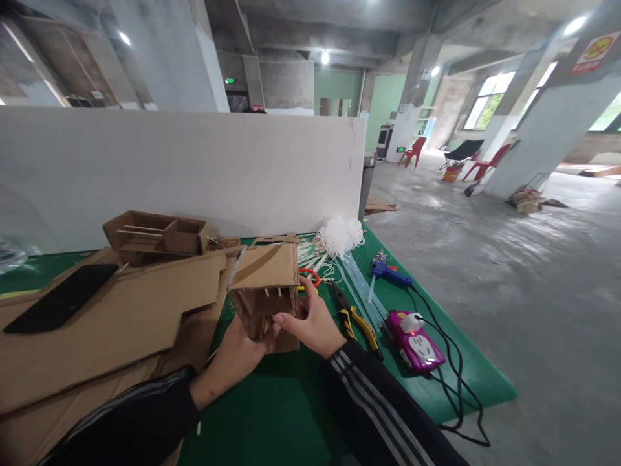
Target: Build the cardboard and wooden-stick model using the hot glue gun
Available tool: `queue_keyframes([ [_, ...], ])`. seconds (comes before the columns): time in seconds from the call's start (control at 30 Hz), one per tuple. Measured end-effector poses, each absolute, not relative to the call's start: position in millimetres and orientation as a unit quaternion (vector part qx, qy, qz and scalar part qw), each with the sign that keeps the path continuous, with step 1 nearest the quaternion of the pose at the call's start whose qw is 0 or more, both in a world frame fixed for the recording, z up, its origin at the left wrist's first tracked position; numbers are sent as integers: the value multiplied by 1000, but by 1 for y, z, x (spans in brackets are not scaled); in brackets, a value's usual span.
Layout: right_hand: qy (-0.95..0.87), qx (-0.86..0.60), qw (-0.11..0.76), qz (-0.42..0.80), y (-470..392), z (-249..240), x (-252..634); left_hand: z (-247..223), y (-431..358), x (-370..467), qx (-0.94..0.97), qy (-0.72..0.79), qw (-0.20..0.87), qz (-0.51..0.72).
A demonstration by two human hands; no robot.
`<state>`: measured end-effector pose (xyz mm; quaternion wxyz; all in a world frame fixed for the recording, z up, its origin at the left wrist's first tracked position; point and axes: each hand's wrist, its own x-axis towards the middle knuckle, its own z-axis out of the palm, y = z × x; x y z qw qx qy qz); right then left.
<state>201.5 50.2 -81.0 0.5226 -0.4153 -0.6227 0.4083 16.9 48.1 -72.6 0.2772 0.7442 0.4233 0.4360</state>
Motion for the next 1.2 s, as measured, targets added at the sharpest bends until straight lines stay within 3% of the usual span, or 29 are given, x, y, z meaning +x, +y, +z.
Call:
queue_keyframes([
  [0.53, -602, -438, 557, 368, 40, -78, 203, -79, 52, 16, 729, 451, 260, 444],
  [0.73, -629, -450, 498, 392, 41, -87, 202, -88, 54, 11, 724, 441, 282, 450],
  [1.2, -615, -346, 502, 501, 39, -85, 199, -82, 53, 13, 726, 441, 269, 454],
])
